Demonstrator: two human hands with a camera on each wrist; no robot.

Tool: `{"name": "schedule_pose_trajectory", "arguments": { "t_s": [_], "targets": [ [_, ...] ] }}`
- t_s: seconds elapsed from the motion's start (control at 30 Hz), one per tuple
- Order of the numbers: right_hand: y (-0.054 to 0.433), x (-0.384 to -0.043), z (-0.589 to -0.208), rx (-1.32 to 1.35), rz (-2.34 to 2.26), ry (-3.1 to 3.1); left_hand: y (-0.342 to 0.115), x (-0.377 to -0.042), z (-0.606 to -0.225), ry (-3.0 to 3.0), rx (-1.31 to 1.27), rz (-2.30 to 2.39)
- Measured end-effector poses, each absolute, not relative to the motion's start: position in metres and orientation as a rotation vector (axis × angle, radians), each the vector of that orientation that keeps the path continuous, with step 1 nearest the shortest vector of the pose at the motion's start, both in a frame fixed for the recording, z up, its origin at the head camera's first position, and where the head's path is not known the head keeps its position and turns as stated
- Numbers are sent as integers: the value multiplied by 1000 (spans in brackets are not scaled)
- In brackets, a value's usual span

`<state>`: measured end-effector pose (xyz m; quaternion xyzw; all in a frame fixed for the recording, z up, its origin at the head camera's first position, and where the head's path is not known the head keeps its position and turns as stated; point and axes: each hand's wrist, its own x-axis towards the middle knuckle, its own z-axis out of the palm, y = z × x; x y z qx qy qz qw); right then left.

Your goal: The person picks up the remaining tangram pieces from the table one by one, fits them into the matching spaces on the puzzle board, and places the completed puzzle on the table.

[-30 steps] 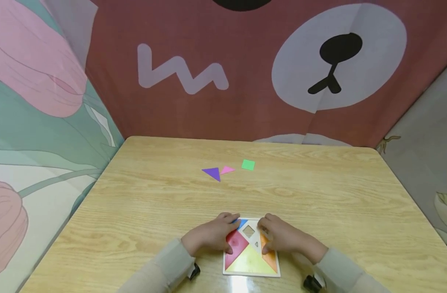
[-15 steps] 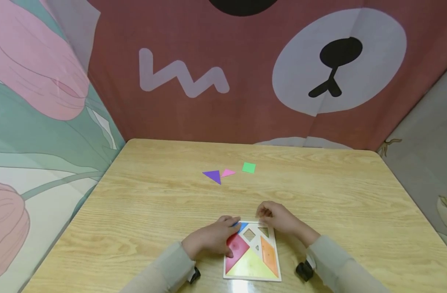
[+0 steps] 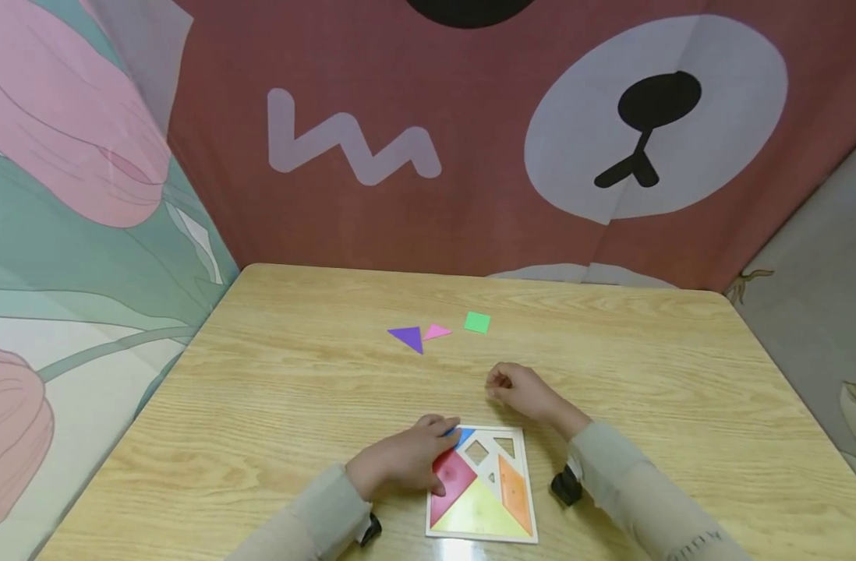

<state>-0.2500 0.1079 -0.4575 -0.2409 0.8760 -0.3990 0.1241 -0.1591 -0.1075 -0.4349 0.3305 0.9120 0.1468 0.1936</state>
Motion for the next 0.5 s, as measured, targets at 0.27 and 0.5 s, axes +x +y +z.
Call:
{"name": "schedule_pose_trajectory", "arguments": {
  "t_s": [0.27,0.5],
  "targets": [
    [106,-264,-457,-660,-1131,2581,-108,-160,-436,2562,939,403],
    [109,-275,-455,-681,-1108,2599,-108,-159,-435,2554,920,415]
  ]
}}
